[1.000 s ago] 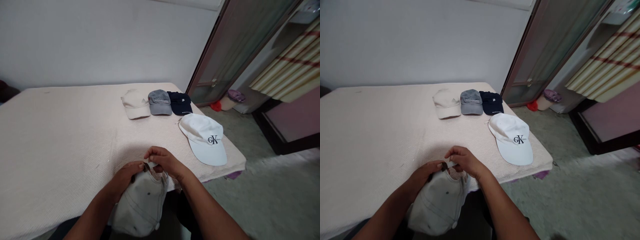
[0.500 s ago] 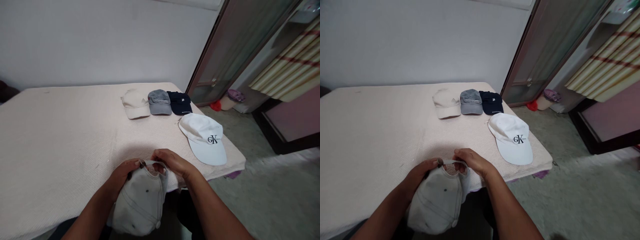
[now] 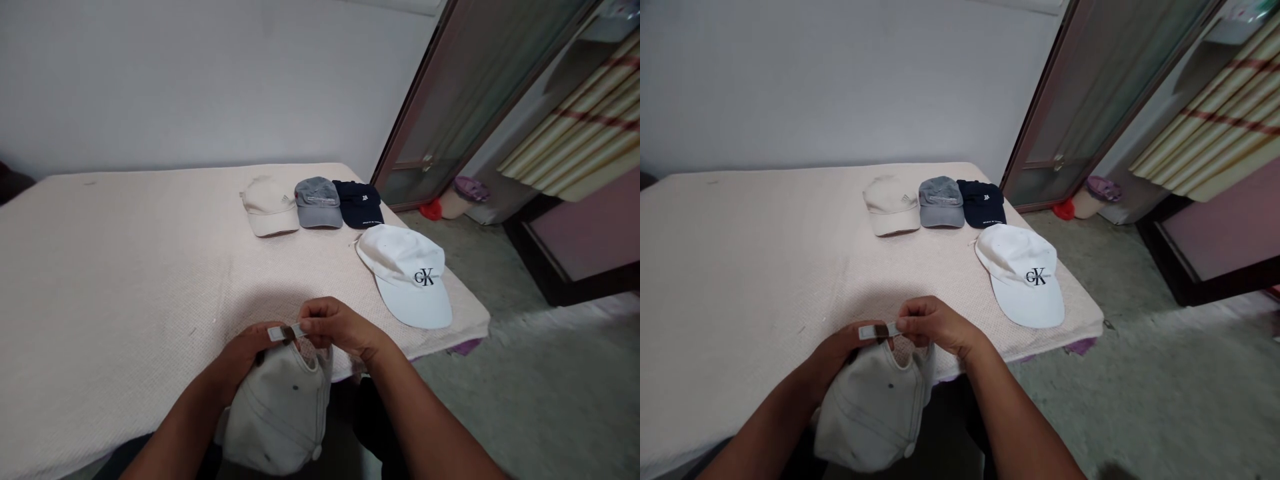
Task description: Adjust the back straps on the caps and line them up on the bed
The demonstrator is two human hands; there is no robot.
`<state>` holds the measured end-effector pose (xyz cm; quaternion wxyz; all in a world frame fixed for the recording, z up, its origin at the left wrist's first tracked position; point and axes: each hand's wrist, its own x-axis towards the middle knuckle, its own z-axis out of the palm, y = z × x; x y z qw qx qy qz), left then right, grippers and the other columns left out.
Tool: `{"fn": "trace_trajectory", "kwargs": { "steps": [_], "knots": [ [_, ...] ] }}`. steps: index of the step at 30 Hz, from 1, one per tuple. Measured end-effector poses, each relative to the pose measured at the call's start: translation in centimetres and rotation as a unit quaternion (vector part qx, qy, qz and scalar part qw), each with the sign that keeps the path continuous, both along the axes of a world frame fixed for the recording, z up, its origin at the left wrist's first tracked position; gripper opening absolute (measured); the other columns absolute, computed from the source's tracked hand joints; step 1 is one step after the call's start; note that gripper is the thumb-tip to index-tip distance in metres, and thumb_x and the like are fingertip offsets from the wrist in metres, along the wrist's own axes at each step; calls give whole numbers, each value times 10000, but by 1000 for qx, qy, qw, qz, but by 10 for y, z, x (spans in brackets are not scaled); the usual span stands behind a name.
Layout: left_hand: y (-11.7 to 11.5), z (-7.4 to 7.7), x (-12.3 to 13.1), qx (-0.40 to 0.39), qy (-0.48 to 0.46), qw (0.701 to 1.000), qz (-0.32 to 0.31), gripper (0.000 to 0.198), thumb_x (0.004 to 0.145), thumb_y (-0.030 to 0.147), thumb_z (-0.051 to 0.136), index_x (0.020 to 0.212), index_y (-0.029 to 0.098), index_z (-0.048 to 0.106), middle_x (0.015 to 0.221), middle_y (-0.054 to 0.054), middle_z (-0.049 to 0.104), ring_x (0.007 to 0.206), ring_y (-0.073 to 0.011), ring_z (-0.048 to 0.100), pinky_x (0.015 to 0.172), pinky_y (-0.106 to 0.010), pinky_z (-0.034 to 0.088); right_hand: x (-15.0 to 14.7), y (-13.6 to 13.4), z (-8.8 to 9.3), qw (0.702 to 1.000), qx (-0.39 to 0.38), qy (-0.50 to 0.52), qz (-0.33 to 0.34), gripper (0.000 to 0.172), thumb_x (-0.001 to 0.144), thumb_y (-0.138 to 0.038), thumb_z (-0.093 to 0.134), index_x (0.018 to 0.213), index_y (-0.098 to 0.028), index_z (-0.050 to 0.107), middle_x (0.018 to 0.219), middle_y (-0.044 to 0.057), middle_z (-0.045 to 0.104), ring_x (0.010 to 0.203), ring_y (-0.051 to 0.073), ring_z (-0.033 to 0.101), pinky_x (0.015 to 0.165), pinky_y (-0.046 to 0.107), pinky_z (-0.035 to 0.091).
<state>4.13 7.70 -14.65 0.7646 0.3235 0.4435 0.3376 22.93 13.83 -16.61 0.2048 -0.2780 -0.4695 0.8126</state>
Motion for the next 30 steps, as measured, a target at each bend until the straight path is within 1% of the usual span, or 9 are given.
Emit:
{"fn": "trace_trajectory", "kwargs": {
  "steps": [4, 7, 11, 15, 18, 22, 24, 26, 30],
  "knots": [
    [0, -1, 1, -23, 16, 1000, -12, 178, 730, 313, 668, 802, 159, 722, 669, -33, 667, 566, -134, 537, 590, -255, 404, -7, -2, 0, 999, -27, 44, 16, 222, 726, -280, 725, 851, -146, 599, 582, -53, 535, 423, 36, 358, 398, 176, 227],
    [1, -1, 2, -17, 4, 1000, -20, 210, 741, 325, 660, 844, 158, 733, 711, -52, 689, 609, -152, 569, 630, -271, 421, -8, -2, 0, 998, -31, 56, 14, 251, 722, -267, 730, 905, -149, 603, 578, -61, 530, 417, 33, 367, 388, 169, 232],
    [1, 0, 2, -10, 19, 1000, -14, 219, 763, 341, 638, 824, 153, 731, 678, -46, 674, 600, -160, 568, 627, -278, 423, -6, -2, 0, 999, -22, 45, 11, 245, 729, -267, 725, 901, -141, 605, 563, -64, 523, 416, 31, 370, 383, 161, 227],
    [0, -1, 2, -25, -1, 1000, -19, 202, 756, 317, 654, 833, 147, 731, 719, -63, 694, 607, -159, 579, 619, -274, 429, -7, -2, 1, 998, -30, 54, 22, 235, 730, -254, 719, 899, -142, 600, 583, -50, 555, 425, 35, 405, 390, 156, 255],
    [-1, -2, 2, -36, -15, 999, -13, 227, 754, 318, 662, 884, 148, 736, 715, -70, 702, 613, -166, 595, 619, -275, 436, -7, -2, 1, 997, -36, 61, 24, 233, 721, -246, 727, 889, -142, 602, 583, -51, 551, 430, 36, 411, 388, 153, 260],
    [-1, -2, 2, -31, -20, 999, 1, 225, 756, 300, 668, 921, 163, 737, 747, -72, 715, 673, -180, 624, 682, -292, 453, -7, -3, 1, 995, -40, 79, 40, 227, 732, -237, 715, 904, -139, 604, 556, -56, 532, 422, 39, 391, 382, 156, 249],
    [-1, -2, 2, -30, -16, 999, 3, 231, 759, 315, 664, 917, 165, 739, 740, -70, 714, 677, -183, 626, 691, -298, 454, -7, -2, 1, 996, -36, 77, 35, 214, 748, -242, 702, 910, -139, 605, 561, -53, 536, 426, 38, 391, 387, 156, 254],
    [-1, -2, 2, -22, -4, 1000, -6, 237, 760, 321, 662, 922, 166, 739, 736, -66, 713, 673, -182, 624, 682, -295, 451, -8, -2, 1, 997, -29, 70, 29, 215, 747, -246, 703, 908, -142, 606, 572, -52, 536, 431, 37, 397, 389, 155, 257],
    [-1, -1, 2, 0, 13, 999, -30, 228, 759, 298, 664, 927, 163, 738, 792, -79, 721, 715, -194, 630, 691, -293, 447, -9, -1, 1, 997, -20, 56, 51, 261, 716, -251, 730, 919, -147, 604, 585, -57, 528, 434, 41, 413, 387, 158, 266]
  ]
}}
